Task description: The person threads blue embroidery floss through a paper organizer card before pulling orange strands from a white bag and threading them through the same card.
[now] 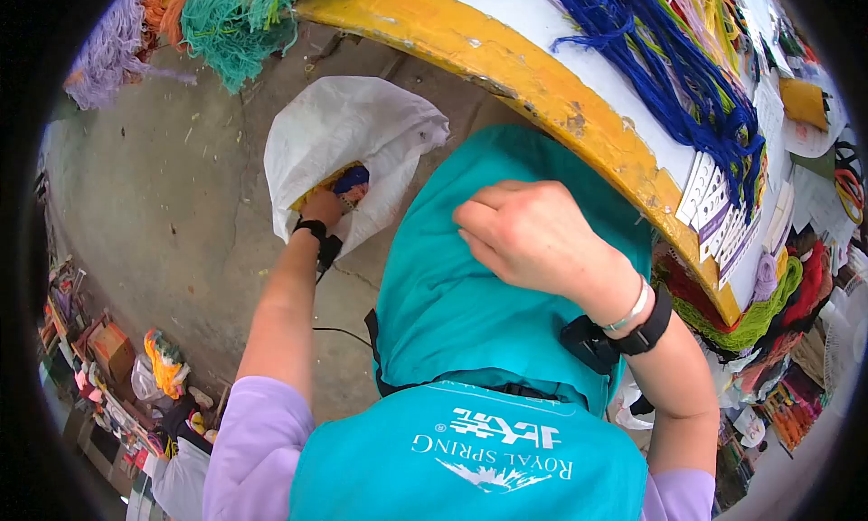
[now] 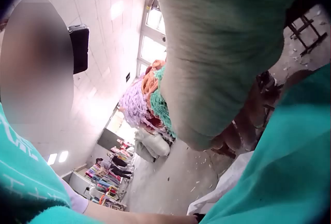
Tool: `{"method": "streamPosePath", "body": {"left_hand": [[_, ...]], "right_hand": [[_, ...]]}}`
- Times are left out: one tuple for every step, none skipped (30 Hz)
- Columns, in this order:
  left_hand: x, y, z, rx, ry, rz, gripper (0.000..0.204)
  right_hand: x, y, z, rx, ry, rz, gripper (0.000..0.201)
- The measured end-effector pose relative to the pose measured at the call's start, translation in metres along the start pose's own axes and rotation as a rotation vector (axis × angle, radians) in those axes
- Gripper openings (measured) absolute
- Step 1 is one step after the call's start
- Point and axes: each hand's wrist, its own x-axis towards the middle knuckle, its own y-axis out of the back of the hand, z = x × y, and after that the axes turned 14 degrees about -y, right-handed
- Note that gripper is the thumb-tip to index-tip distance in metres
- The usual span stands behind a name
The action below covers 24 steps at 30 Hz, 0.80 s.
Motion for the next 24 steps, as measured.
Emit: {"method": "streamPosePath", "body": {"left_hand": [[0.000, 0.003, -0.009, -0.082, 0.008, 0.143, 0.039], [0.000, 0.007, -0.018, -0.164, 0.003, 0.288, 0.038], [-0.002, 0.014, -0.029, -0.231, 0.023, 0.380, 0.038], [-0.006, 0.018, -0.041, -0.279, 0.047, 0.461, 0.039], [-0.013, 0.023, -0.052, -0.297, 0.091, 0.481, 0.040], [-0.019, 0.025, -0.061, -0.303, 0.133, 0.494, 0.040], [-0.027, 0.028, -0.067, -0.303, 0.175, 0.505, 0.041], [-0.033, 0.030, -0.070, -0.279, 0.189, 0.506, 0.042], [-0.038, 0.033, -0.069, -0.244, 0.195, 0.504, 0.043], [-0.040, 0.035, -0.064, -0.205, 0.192, 0.508, 0.044], [-0.041, 0.036, -0.055, -0.166, 0.169, 0.522, 0.045], [-0.041, 0.037, -0.040, -0.146, 0.065, 0.555, 0.046], [-0.041, 0.038, -0.024, -0.135, -0.018, 0.569, 0.047], [-0.038, 0.041, -0.006, -0.149, -0.120, 0.631, 0.042], [-0.031, 0.041, 0.006, -0.112, -0.203, 0.365, 0.044], [-0.022, 0.038, 0.017, -0.073, -0.285, 0.100, 0.047], [-0.016, 0.033, 0.024, -0.032, -0.363, -0.168, 0.051], [-0.012, 0.007, 0.022, -0.132, -0.383, -0.274, 0.049], [-0.008, -0.032, 0.015, -0.231, -0.399, -0.381, 0.048], [-0.012, -0.033, 0.017, -0.289, -0.390, -0.447, 0.045], [-0.017, -0.033, 0.018, -0.345, -0.377, -0.513, 0.043], [-0.034, 0.006, 0.033, -0.358, -0.344, -0.540, 0.039], [-0.038, 0.017, 0.036, -0.329, -0.322, -0.479, 0.038], [-0.043, 0.028, 0.040, -0.301, -0.300, -0.418, 0.036]], "right_hand": [[0.003, -0.005, -0.001, -0.010, 0.003, -0.040, 0.010], [0.003, -0.007, -0.001, -0.017, -0.009, -0.057, 0.010], [0.003, -0.008, -0.001, -0.005, -0.024, -0.057, 0.010], [0.002, -0.009, 0.000, 0.007, -0.040, -0.056, 0.010], [0.000, -0.011, 0.001, 0.019, -0.056, -0.056, 0.010], [-0.002, -0.012, 0.002, 0.019, -0.062, -0.054, 0.010], [-0.004, -0.014, 0.005, 0.019, -0.069, -0.051, 0.010], [-0.006, -0.015, 0.007, 0.019, -0.077, -0.049, 0.011], [-0.008, -0.016, 0.008, 0.020, -0.083, -0.045, 0.011], [-0.010, -0.017, 0.008, 0.022, -0.087, -0.041, 0.011], [-0.011, -0.018, 0.008, 0.025, -0.090, -0.039, 0.011], [-0.011, -0.019, 0.007, 0.033, -0.096, -0.059, 0.012], [-0.012, -0.019, 0.006, 0.039, -0.103, -0.078, 0.013], [-0.013, -0.019, 0.006, 0.043, -0.111, -0.096, 0.015], [-0.014, -0.018, 0.005, 0.037, -0.117, -0.108, 0.015], [-0.014, -0.016, 0.004, 0.029, -0.123, -0.119, 0.015], [-0.015, -0.015, 0.004, 0.022, -0.130, -0.132, 0.015], [-0.018, -0.015, 0.006, 0.023, -0.132, -0.111, 0.014], [-0.020, -0.014, 0.007, 0.025, -0.132, -0.090, 0.014], [-0.021, -0.014, 0.009, 0.029, -0.130, -0.068, 0.013], [-0.022, -0.014, 0.012, 0.027, -0.133, -0.058, 0.013], [-0.023, -0.013, 0.014, 0.027, -0.137, -0.048, 0.012], [-0.026, -0.014, 0.016, 0.031, -0.142, -0.038, 0.012], [-0.026, -0.015, 0.016, 0.038, -0.136, -0.039, 0.011]]}}
